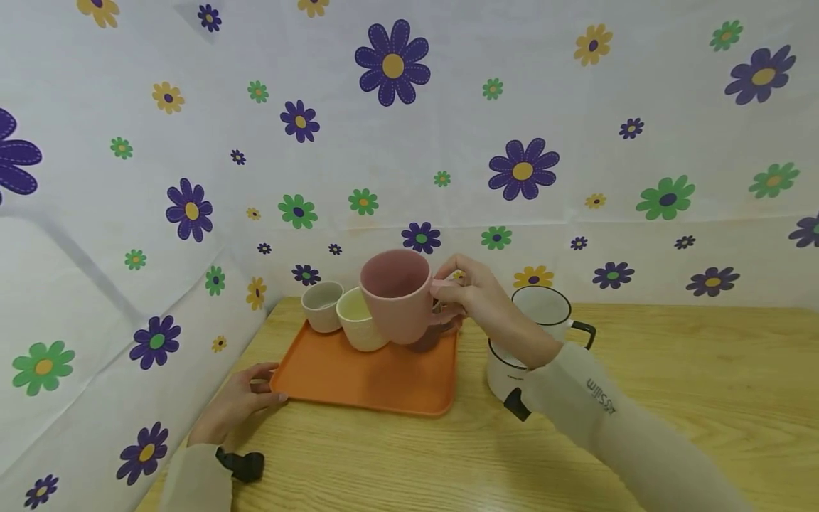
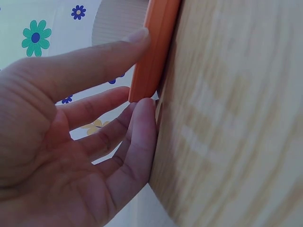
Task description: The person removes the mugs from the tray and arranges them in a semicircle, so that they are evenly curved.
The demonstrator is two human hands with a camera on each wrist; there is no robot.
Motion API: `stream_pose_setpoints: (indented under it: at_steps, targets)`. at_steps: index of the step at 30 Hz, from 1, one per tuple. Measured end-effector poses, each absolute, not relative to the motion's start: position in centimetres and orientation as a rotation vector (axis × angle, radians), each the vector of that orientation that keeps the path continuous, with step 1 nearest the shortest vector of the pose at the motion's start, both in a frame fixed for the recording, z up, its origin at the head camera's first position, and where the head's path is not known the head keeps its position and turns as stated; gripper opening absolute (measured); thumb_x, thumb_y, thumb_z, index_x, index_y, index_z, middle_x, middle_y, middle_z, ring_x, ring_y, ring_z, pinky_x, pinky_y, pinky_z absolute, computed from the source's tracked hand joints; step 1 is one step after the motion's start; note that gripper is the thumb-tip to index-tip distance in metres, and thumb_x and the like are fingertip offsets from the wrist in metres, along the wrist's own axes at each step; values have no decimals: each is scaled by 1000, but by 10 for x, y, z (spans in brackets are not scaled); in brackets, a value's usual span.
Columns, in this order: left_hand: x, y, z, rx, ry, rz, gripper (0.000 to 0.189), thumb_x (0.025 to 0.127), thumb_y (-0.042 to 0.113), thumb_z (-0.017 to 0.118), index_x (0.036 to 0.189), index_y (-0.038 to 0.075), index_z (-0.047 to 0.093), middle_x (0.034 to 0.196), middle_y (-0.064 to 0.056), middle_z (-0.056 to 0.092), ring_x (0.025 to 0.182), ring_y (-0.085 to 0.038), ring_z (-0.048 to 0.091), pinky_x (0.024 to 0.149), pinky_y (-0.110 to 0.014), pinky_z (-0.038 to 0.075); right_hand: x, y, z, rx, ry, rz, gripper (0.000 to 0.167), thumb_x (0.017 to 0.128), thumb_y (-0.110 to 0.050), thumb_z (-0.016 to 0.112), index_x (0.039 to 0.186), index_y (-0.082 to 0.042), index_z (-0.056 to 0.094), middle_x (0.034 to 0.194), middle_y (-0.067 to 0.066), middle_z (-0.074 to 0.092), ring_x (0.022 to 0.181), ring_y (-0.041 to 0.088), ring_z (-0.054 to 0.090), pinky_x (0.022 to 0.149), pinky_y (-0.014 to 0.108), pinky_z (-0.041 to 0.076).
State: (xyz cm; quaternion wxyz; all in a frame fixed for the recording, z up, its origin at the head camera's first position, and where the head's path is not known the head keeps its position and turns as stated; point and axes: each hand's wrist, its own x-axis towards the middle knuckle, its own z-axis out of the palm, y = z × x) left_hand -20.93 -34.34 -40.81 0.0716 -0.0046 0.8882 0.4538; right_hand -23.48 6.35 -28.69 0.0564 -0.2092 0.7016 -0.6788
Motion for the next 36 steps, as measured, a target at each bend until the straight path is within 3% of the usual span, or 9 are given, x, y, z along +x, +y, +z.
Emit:
stream_pose_setpoints:
  at_steps: [7, 13, 36]
  targets:
    - [-210, -343, -409, -38, 2680, 1342, 71, 90, 9, 77, 146, -14, 39, 129, -30, 55, 110, -35, 63, 82, -34, 56, -239, 75, -286, -640, 2164, -2060, 8, 100, -5, 55, 104, 0, 49, 64, 2, 60, 61, 17, 67, 53, 27, 43]
    - [-209, -343, -408, -7, 2666, 1361, 69, 92, 7, 75, 146, -15, 38, 130, -31, 55, 112, -38, 63, 86, -37, 56, -240, 83, -286, -649, 2208, -2036, 8, 99, -3, 57, 103, 0, 50, 58, 2, 41, 52, 15, 41, 51, 27, 43]
    - [-210, -346, -411, 3, 2665, 1374, 70, 91, 7, 75, 146, -14, 38, 131, -32, 55, 112, -39, 63, 86, -38, 56, -240, 125, -282, -542, 2312, -2018, 12, 103, -8, 56, 105, -1, 48, 60, 2, 40, 54, 15, 38, 55, 30, 47]
